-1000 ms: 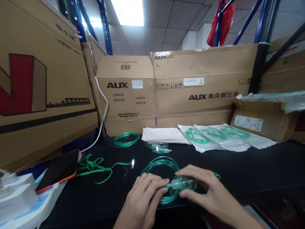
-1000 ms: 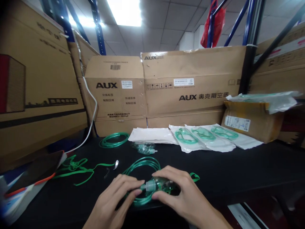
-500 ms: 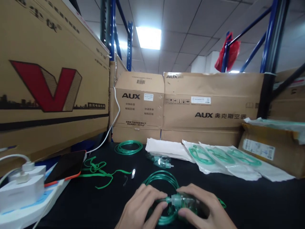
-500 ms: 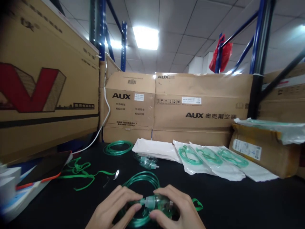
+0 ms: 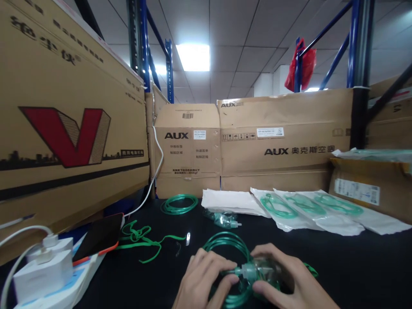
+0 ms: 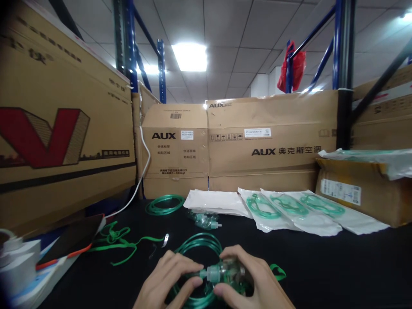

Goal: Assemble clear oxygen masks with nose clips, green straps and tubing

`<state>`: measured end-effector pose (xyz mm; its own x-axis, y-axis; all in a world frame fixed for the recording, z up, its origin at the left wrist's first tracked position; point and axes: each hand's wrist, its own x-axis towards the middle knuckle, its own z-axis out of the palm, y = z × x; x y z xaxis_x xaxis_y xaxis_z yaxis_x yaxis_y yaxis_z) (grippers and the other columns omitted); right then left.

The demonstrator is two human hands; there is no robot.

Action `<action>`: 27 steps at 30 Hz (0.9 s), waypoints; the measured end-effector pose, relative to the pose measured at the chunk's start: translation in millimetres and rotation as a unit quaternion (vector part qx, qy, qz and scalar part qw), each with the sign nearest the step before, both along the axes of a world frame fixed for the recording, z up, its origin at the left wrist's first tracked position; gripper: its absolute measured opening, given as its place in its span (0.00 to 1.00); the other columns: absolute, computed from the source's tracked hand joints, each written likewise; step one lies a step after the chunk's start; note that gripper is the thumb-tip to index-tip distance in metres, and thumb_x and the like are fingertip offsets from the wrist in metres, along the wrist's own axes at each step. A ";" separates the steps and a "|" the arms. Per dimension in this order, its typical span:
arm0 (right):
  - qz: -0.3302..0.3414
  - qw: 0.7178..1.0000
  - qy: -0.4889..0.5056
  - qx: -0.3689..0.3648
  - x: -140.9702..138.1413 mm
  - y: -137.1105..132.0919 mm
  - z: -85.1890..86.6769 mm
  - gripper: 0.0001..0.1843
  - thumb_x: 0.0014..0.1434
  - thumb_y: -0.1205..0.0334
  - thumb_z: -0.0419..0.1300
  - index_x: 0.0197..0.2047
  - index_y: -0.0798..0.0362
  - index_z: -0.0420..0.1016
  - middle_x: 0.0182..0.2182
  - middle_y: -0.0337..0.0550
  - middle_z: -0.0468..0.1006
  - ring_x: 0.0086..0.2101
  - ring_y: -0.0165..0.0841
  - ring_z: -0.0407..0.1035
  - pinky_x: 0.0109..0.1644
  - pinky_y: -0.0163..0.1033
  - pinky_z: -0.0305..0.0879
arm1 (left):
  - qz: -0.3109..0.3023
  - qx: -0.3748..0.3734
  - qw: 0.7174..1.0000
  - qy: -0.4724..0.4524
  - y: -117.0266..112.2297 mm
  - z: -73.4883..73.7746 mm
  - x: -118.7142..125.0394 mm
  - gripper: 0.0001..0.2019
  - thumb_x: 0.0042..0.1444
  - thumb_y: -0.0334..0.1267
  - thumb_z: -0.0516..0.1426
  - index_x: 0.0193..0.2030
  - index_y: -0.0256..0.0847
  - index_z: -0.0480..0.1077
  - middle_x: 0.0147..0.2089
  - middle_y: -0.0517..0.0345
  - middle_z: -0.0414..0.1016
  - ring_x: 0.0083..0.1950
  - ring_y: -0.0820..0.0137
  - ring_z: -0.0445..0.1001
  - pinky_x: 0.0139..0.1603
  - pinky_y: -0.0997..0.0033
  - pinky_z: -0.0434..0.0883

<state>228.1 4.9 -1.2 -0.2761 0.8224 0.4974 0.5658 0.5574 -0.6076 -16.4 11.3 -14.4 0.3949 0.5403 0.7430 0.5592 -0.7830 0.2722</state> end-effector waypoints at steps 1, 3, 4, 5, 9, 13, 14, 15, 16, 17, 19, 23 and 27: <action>0.000 1.000 0.001 -0.011 -0.2 -0.9 0.5 0.12 0.59 0.55 0.69 0.46 0.45 0.79 0.41 0.37 0.85 0.42 0.38 0.80 0.44 0.32 0.74 | -0.003 -0.005 1.000 -0.006 -1.1 1.4 0.7 0.06 0.69 0.33 0.59 0.48 0.49 0.73 0.43 0.63 0.81 0.42 0.65 0.77 0.46 0.64 0.71; 0.000 1.000 0.001 -0.029 -0.3 -2.6 1.4 0.10 0.59 0.53 0.68 0.43 0.45 0.79 0.39 0.37 0.84 0.41 0.38 0.79 0.45 0.33 0.73 | -0.018 -0.008 1.000 -0.009 -2.9 5.1 1.6 0.07 0.69 0.31 0.58 0.47 0.48 0.73 0.42 0.63 0.80 0.42 0.65 0.76 0.46 0.64 0.70; 0.001 0.999 0.001 -0.037 -0.2 -3.3 1.8 0.10 0.60 0.51 0.68 0.43 0.45 0.79 0.39 0.37 0.84 0.42 0.38 0.79 0.46 0.34 0.73 | -0.028 -0.005 1.000 -0.009 -3.6 7.0 1.9 0.07 0.69 0.30 0.58 0.47 0.47 0.73 0.41 0.63 0.80 0.42 0.66 0.76 0.46 0.65 0.70; 0.002 0.999 0.000 -0.047 -0.1 -4.0 2.2 0.10 0.60 0.50 0.68 0.43 0.45 0.79 0.39 0.36 0.83 0.42 0.38 0.79 0.46 0.34 0.72 | -0.037 -0.001 0.999 -0.008 -4.2 8.6 2.4 0.08 0.69 0.29 0.57 0.47 0.47 0.73 0.41 0.63 0.81 0.41 0.66 0.76 0.46 0.65 0.70; 0.013 0.998 0.006 -0.068 -0.2 -5.1 3.8 0.10 0.62 0.50 0.67 0.43 0.45 0.79 0.38 0.36 0.82 0.40 0.37 0.78 0.46 0.36 0.71 | -0.034 0.010 0.999 -0.021 -6.3 9.8 5.9 0.08 0.69 0.28 0.56 0.46 0.45 0.73 0.41 0.60 0.81 0.41 0.66 0.76 0.44 0.65 0.70; 0.009 0.999 0.008 -0.043 -1.2 -5.8 5.3 0.10 0.61 0.51 0.68 0.42 0.45 0.79 0.37 0.36 0.82 0.39 0.37 0.78 0.45 0.36 0.71 | -0.022 0.027 0.999 -0.017 -7.8 6.8 10.5 0.09 0.69 0.26 0.53 0.45 0.43 0.72 0.39 0.57 0.80 0.39 0.64 0.74 0.42 0.63 0.69; 0.007 0.999 0.006 -0.037 -1.1 -6.1 5.5 0.10 0.61 0.51 0.69 0.42 0.44 0.79 0.37 0.36 0.83 0.39 0.37 0.78 0.45 0.36 0.72 | -0.022 0.035 0.999 -0.014 -7.9 6.5 11.2 0.10 0.68 0.25 0.53 0.45 0.43 0.72 0.39 0.56 0.80 0.39 0.64 0.74 0.41 0.63 0.68; 0.006 1.000 0.003 -0.030 -0.9 -6.4 5.5 0.10 0.60 0.51 0.69 0.43 0.44 0.79 0.37 0.36 0.83 0.39 0.37 0.78 0.44 0.36 0.72 | -0.024 0.044 0.999 -0.011 -7.9 6.5 11.7 0.10 0.68 0.24 0.53 0.45 0.42 0.72 0.39 0.56 0.80 0.39 0.64 0.74 0.40 0.63 0.68; 0.007 1.000 0.001 -0.024 -0.4 -6.7 5.3 0.10 0.61 0.51 0.69 0.43 0.44 0.79 0.38 0.36 0.83 0.40 0.38 0.79 0.44 0.36 0.72 | -0.026 0.053 0.998 -0.008 -7.9 6.8 12.1 0.11 0.67 0.23 0.53 0.45 0.42 0.71 0.39 0.56 0.80 0.39 0.64 0.74 0.40 0.63 0.68; 0.008 1.000 0.000 -0.017 0.2 -6.9 5.0 0.11 0.61 0.51 0.69 0.44 0.45 0.79 0.38 0.37 0.84 0.40 0.38 0.79 0.44 0.36 0.73 | -0.029 0.059 0.998 -0.006 -7.9 7.2 12.3 0.11 0.67 0.22 0.53 0.45 0.42 0.71 0.39 0.56 0.80 0.39 0.64 0.74 0.40 0.63 0.68; 0.011 1.000 0.001 -0.007 1.4 -7.3 4.2 0.12 0.61 0.50 0.69 0.44 0.45 0.79 0.38 0.37 0.84 0.39 0.38 0.79 0.43 0.36 0.73 | -0.034 0.067 0.997 -0.003 -8.5 8.3 12.5 0.12 0.66 0.20 0.53 0.46 0.41 0.71 0.39 0.57 0.80 0.39 0.64 0.73 0.40 0.64 0.67; 0.025 1.000 0.006 -0.008 2.3 -8.2 4.9 0.12 0.60 0.50 0.70 0.42 0.45 0.78 0.36 0.35 0.83 0.38 0.37 0.79 0.43 0.35 0.72 | -0.034 0.062 0.997 0.001 -10.6 10.9 13.0 0.12 0.66 0.20 0.52 0.45 0.41 0.71 0.38 0.57 0.79 0.38 0.64 0.72 0.39 0.64 0.67; 0.033 0.999 0.014 -0.017 1.3 -9.1 7.8 0.12 0.62 0.49 0.68 0.42 0.46 0.77 0.35 0.34 0.80 0.36 0.35 0.76 0.43 0.36 0.68 | -0.033 0.039 0.999 -0.019 -11.6 14.1 14.1 0.11 0.68 0.23 0.52 0.43 0.42 0.72 0.37 0.58 0.79 0.37 0.65 0.72 0.39 0.65 0.68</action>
<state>229.4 -4.3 6.6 -0.3162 0.8195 0.4779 0.5109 0.5716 -0.6421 -2.3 -0.4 -0.3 0.3993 0.4543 0.7963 0.4956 -0.8377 0.2294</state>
